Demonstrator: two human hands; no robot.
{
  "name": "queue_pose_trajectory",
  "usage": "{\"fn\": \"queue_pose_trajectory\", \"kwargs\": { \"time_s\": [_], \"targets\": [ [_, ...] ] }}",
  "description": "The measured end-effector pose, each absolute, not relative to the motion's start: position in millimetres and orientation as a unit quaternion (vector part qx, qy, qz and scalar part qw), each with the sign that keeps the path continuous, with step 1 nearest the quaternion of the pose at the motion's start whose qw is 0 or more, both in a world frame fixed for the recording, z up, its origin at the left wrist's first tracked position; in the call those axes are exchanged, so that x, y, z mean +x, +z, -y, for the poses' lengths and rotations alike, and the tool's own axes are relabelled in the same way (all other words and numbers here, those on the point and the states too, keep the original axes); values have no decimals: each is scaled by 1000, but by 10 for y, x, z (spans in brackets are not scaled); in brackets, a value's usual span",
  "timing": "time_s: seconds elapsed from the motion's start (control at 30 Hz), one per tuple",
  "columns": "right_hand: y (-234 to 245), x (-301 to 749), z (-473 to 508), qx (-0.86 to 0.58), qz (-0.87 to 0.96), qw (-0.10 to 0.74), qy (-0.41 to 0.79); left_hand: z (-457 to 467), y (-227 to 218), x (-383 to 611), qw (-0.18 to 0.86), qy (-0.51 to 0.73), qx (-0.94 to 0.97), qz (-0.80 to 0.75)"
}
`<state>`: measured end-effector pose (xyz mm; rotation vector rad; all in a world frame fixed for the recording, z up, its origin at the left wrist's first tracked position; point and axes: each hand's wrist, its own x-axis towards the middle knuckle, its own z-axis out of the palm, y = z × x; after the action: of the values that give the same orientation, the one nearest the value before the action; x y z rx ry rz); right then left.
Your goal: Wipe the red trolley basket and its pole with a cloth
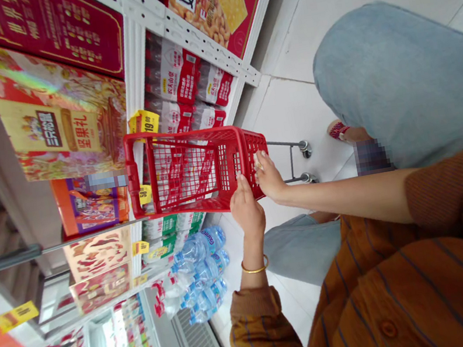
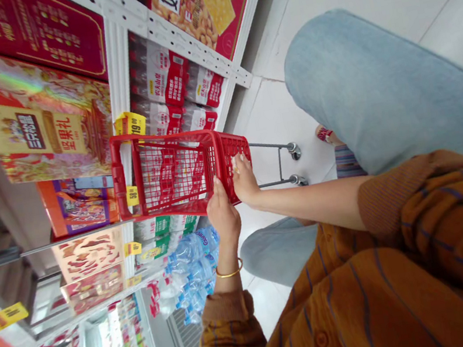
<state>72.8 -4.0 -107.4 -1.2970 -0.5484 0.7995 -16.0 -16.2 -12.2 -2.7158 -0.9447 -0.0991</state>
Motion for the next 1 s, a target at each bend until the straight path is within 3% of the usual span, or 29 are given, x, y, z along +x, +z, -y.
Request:
{"fn": "queue_pose_trajectory", "kwargs": {
  "time_s": [0.5,0.73,1.0],
  "targets": [
    [-829,629,592,-502,367,693,364,233,-278,-54,88,-67,-890,442],
    [-832,1160,222,-543,322,726,274,611,-554,35,118,-130,-837,518],
    [-965,1082,124,-504,405,728,231,623,-626,107,162,-143,-825,521]
  ]
}}
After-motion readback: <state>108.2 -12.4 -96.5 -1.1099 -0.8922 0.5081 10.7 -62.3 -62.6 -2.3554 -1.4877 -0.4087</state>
